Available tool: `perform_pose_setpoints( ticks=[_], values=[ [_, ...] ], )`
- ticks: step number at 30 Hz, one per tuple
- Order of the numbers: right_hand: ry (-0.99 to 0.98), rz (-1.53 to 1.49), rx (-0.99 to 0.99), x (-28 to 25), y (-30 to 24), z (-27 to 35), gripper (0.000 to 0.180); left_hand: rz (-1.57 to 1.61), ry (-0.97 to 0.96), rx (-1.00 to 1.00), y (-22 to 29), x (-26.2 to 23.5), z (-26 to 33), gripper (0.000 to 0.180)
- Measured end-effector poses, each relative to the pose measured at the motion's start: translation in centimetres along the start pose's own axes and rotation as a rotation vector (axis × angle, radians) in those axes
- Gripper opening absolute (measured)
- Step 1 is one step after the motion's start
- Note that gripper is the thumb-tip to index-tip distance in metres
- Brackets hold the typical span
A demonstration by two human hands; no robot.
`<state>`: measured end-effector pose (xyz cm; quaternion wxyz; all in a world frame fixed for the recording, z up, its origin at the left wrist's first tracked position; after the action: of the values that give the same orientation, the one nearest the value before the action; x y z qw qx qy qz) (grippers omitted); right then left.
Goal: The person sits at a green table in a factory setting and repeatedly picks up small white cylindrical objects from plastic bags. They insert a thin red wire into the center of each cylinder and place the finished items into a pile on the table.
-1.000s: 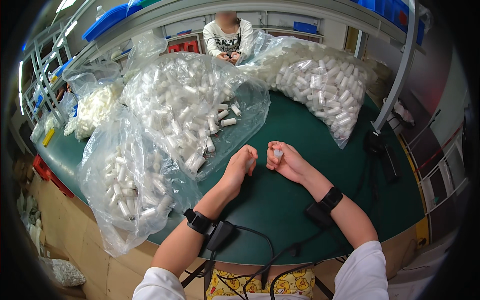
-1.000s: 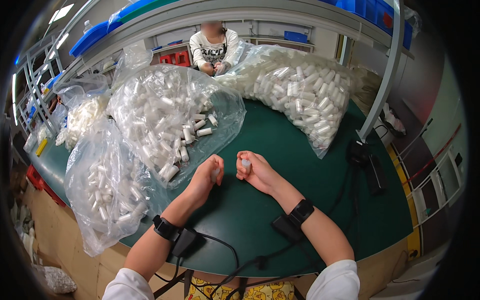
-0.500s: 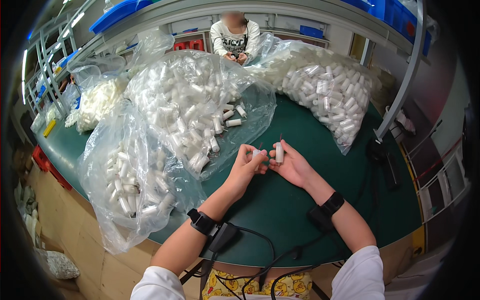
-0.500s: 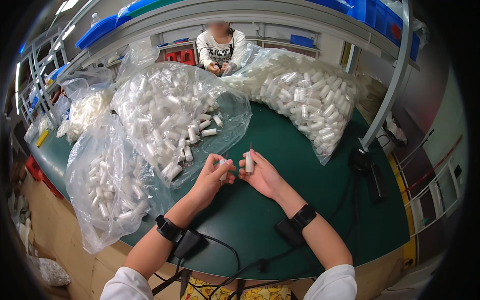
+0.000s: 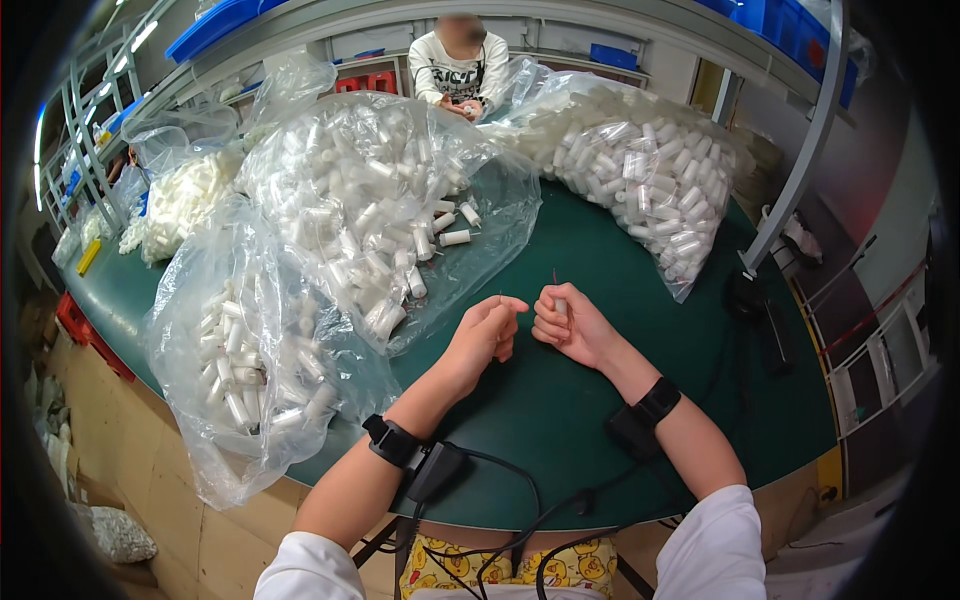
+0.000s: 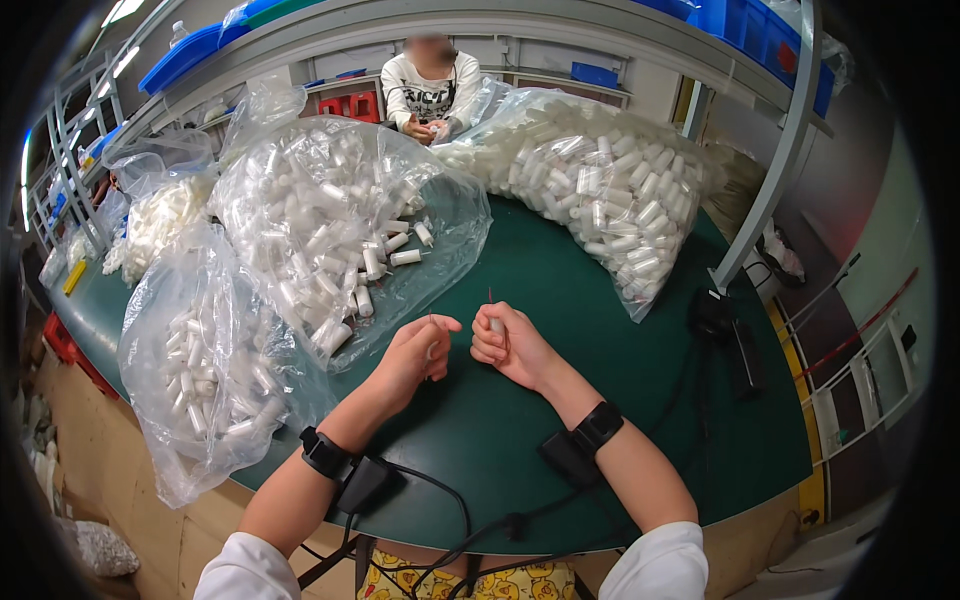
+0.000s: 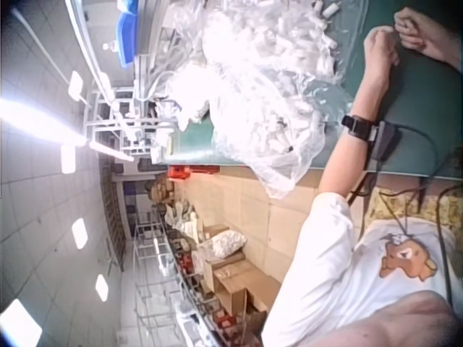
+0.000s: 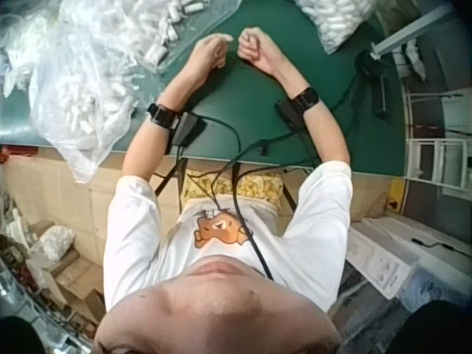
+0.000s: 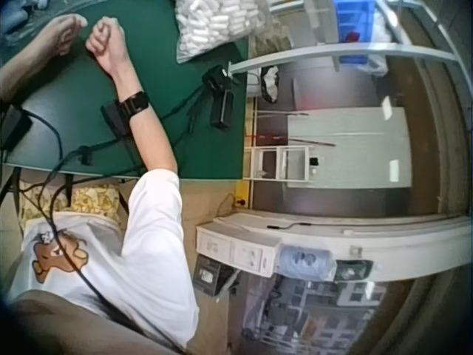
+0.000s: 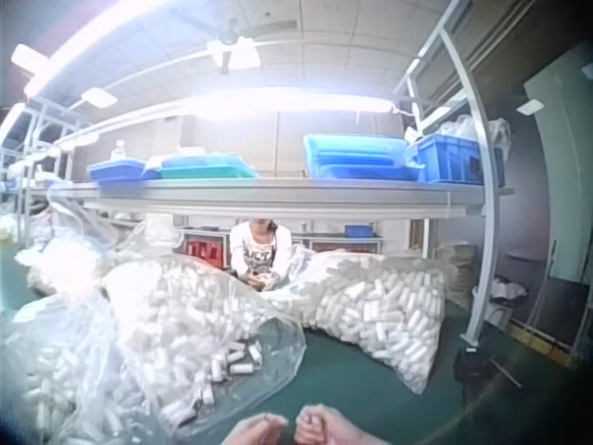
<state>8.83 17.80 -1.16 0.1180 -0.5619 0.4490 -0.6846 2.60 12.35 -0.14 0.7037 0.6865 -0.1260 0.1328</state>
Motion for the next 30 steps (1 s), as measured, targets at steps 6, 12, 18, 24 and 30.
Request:
perform_pose_setpoints(
  ticks=[6, 12, 18, 24, 30],
  values=[
    [0.068, 0.068, 0.027, 0.4, -0.1, 0.3, 0.014, -0.033, 0.08, 0.03, 0.9, -0.5, 0.3, 0.017],
    [0.125, 0.036, -0.027, 0.2, -0.4, 0.3, 0.015, 0.023, 0.127, 0.043, 0.1, -1.2, 0.0, 0.01],
    [0.086, 0.074, 0.01, 0.2, -0.3, 0.5, 0.02, 0.048, 0.112, -0.034, 0.1, -0.4, 0.3, 0.019],
    [0.09, 0.069, 0.048, 0.4, 0.0, 0.4, 0.018, -0.09, 0.086, -0.033, -0.1, -0.1, 0.6, 0.016],
    [0.1, 0.156, 0.056, 0.3, 0.0, 0.5, 0.019, -0.129, 0.056, 0.007, 0.4, 0.1, 0.6, 0.019]
  ],
)
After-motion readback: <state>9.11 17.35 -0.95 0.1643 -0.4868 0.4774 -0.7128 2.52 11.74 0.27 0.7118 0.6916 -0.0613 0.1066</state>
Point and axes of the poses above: each hand's wrist, its own z-axis away from the middle knuckle, its own x-axis out of the palm, y = z × x, the point moved 10 cm from there along -z, towards the middle knuckle
